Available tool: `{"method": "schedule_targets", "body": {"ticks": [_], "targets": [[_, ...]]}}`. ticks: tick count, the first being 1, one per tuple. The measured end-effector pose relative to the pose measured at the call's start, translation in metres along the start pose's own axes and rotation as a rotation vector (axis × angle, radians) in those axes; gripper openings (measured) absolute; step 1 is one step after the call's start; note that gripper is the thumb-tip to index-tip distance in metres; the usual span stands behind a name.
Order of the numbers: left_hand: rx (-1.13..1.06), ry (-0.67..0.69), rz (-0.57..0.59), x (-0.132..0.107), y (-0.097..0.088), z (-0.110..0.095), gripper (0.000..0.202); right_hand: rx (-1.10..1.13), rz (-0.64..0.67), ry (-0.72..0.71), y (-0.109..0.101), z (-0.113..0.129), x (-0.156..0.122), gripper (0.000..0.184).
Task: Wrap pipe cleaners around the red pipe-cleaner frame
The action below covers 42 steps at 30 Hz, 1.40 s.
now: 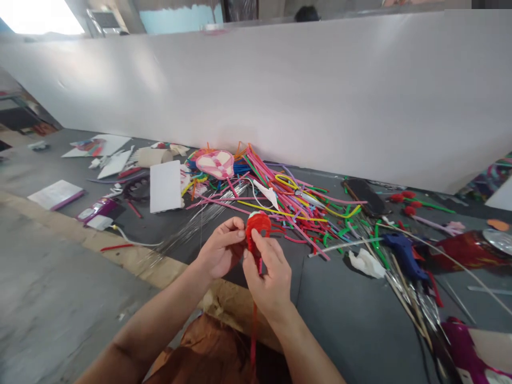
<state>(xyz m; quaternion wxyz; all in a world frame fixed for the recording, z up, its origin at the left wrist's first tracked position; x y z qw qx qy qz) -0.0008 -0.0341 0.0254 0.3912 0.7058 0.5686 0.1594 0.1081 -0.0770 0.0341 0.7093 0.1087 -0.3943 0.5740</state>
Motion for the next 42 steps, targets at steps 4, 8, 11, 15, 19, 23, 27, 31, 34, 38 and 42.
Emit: {"method": "schedule_targets", "body": {"ticks": [4,8,11,15,19,23,27,31,34,38,42], "targets": [[0.019,-0.037,0.023,0.002,0.000,0.000,0.024,0.000,-0.009,-0.030,-0.001,0.003,0.000,0.045],[0.069,-0.061,0.033,0.005,0.000,-0.003,0.027,-0.006,-0.002,-0.037,-0.001,0.004,-0.001,0.049],[0.120,-0.080,0.027,0.006,-0.002,-0.004,0.027,-0.025,0.006,-0.042,-0.001,0.004,-0.002,0.050],[0.157,-0.063,-0.010,0.008,-0.004,-0.005,0.025,-0.038,0.004,-0.040,0.000,0.002,-0.003,0.053],[0.237,0.028,-0.060,0.008,-0.004,-0.009,0.023,-0.055,0.010,-0.041,0.002,0.000,-0.003,0.055],[0.328,0.088,-0.089,0.006,-0.005,-0.012,0.020,-0.066,0.019,-0.064,0.005,0.000,-0.003,0.059],[0.384,0.109,-0.129,0.003,-0.007,-0.016,0.017,-0.076,0.036,-0.095,0.007,-0.001,-0.003,0.064],[0.418,0.126,-0.151,0.001,-0.007,-0.023,0.020,-0.119,0.074,-0.119,0.012,-0.003,-0.003,0.065],[0.433,0.070,-0.114,0.003,-0.006,-0.026,0.021,-0.201,0.106,-0.166,0.016,0.000,-0.002,0.065],[0.439,-0.014,-0.094,0.011,-0.009,-0.030,0.021,-0.232,0.198,-0.101,0.014,0.003,0.002,0.061],[0.404,-0.040,-0.106,0.026,-0.019,-0.032,0.021,-0.187,0.203,-0.038,-0.007,0.000,0.010,0.044]]}}
Point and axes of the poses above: each hand's wrist, its own x-axis towards the middle knuckle, its own y-axis out of the palm, z = x × y, the point moved 4 cm from there along x, towards the middle knuckle, and after that the axes turned 2 degrees about -y, right-handed, at the moved point
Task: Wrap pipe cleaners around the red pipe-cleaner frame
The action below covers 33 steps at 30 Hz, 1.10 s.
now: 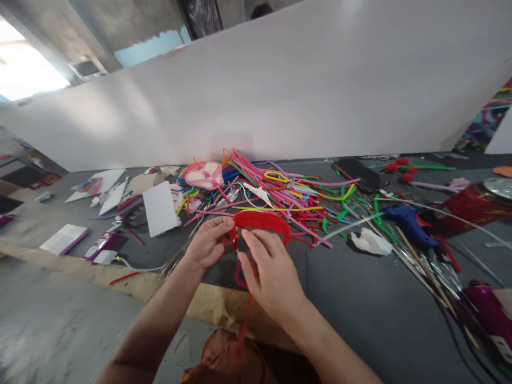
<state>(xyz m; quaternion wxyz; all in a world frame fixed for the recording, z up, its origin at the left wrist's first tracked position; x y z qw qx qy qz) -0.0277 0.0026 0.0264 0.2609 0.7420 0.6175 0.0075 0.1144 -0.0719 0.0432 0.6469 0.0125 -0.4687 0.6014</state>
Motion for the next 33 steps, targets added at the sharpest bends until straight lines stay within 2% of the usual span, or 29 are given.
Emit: {"method": "schedule_targets", "body": {"ticks": [4,8,11,13,15,18,21,26,33], "targets": [[-0.095,-0.058,-0.046,0.016,-0.008,0.008,0.022,-0.128,-0.041,-0.055,-0.032,-0.023,0.011,0.029],[-0.202,-0.100,-0.035,0.029,-0.008,0.020,0.018,-0.258,-0.146,-0.060,-0.071,-0.049,0.035,0.022],[-0.239,-0.134,-0.025,0.035,-0.007,0.029,0.019,-0.306,-0.147,-0.046,-0.082,-0.055,0.057,0.018],[-0.236,-0.149,-0.020,0.036,-0.008,0.034,0.020,-0.299,-0.074,-0.089,-0.071,-0.052,0.067,0.013],[-0.225,-0.161,-0.011,0.035,-0.008,0.037,0.021,-0.296,0.051,-0.147,-0.049,-0.047,0.071,0.009],[-0.229,-0.162,0.023,0.033,-0.006,0.040,0.021,-0.397,0.221,-0.196,-0.015,-0.041,0.064,0.013],[-0.236,-0.168,0.015,0.033,-0.007,0.043,0.022,-0.532,0.276,-0.221,0.004,-0.039,0.054,0.013],[-0.245,-0.186,-0.012,0.034,-0.012,0.047,0.021,-0.586,0.272,-0.241,0.007,-0.043,0.048,0.009],[-0.241,-0.191,0.003,0.035,-0.009,0.046,0.021,-0.431,0.290,-0.324,0.007,-0.046,0.052,0.011]]}}
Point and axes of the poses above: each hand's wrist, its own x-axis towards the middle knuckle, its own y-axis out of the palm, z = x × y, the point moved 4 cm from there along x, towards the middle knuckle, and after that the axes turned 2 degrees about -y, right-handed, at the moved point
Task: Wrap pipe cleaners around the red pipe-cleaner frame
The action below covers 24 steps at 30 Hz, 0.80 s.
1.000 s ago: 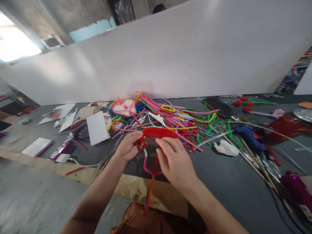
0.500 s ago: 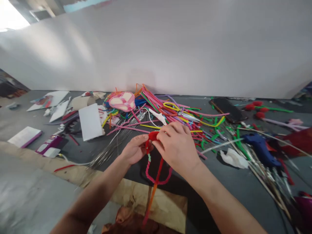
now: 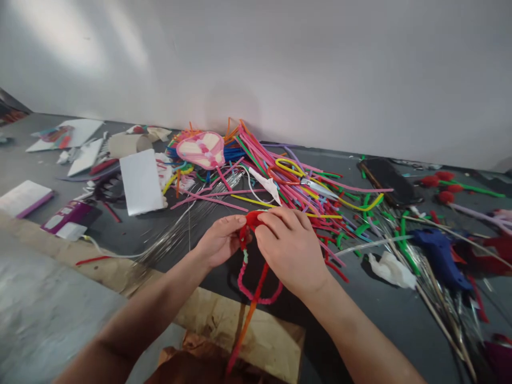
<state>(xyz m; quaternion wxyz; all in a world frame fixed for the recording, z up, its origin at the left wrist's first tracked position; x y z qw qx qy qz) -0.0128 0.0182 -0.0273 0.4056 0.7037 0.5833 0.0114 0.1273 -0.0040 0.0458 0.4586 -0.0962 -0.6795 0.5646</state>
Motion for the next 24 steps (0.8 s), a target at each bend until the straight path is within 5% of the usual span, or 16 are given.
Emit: {"method": "schedule_targets", "body": {"ticks": [14,24], "targets": [[0.082,0.041,0.004,0.001,0.002,0.009,0.023,0.133,-0.071,0.000,-0.002,-0.005,0.002,0.013],[0.059,0.032,0.203,-0.005,0.010,0.005,0.021,0.185,-0.048,0.069,-0.004,-0.012,0.000,0.011]]}}
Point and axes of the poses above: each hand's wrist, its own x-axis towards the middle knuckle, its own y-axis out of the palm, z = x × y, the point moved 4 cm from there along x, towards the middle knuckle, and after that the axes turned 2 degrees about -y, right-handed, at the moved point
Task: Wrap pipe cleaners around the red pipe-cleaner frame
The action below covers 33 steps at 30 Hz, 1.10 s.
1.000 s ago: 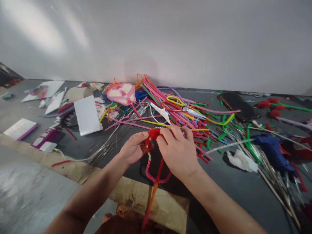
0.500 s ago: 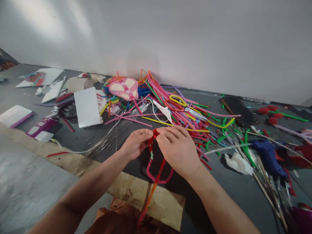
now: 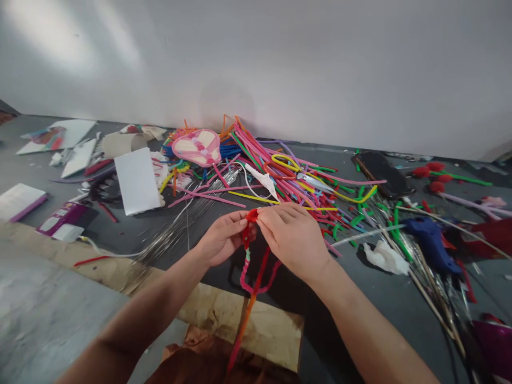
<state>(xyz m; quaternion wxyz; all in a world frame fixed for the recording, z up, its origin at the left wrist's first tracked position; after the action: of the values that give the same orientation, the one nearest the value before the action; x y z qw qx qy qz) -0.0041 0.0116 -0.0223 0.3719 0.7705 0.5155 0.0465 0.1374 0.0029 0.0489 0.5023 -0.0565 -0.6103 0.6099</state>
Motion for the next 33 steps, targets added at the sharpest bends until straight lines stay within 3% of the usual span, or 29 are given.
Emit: {"method": "schedule_targets", "body": {"ticks": [11,25,29,33], "targets": [[-0.033,-0.052,-0.059,-0.004,0.004,-0.006,0.024,-0.001,0.024,-0.038,0.000,-0.002,0.000,0.015],[-0.009,0.089,-0.102,-0.002,0.000,0.000,0.017,-0.093,-0.079,-0.112,0.003,0.018,-0.001,0.016],[0.070,0.145,-0.101,-0.004,0.003,-0.002,0.018,-0.091,-0.117,-0.007,0.001,0.010,-0.002,0.013],[0.360,0.308,-0.132,-0.009,0.006,-0.008,0.040,-0.115,-0.146,0.002,0.000,0.010,-0.003,0.011]]}}
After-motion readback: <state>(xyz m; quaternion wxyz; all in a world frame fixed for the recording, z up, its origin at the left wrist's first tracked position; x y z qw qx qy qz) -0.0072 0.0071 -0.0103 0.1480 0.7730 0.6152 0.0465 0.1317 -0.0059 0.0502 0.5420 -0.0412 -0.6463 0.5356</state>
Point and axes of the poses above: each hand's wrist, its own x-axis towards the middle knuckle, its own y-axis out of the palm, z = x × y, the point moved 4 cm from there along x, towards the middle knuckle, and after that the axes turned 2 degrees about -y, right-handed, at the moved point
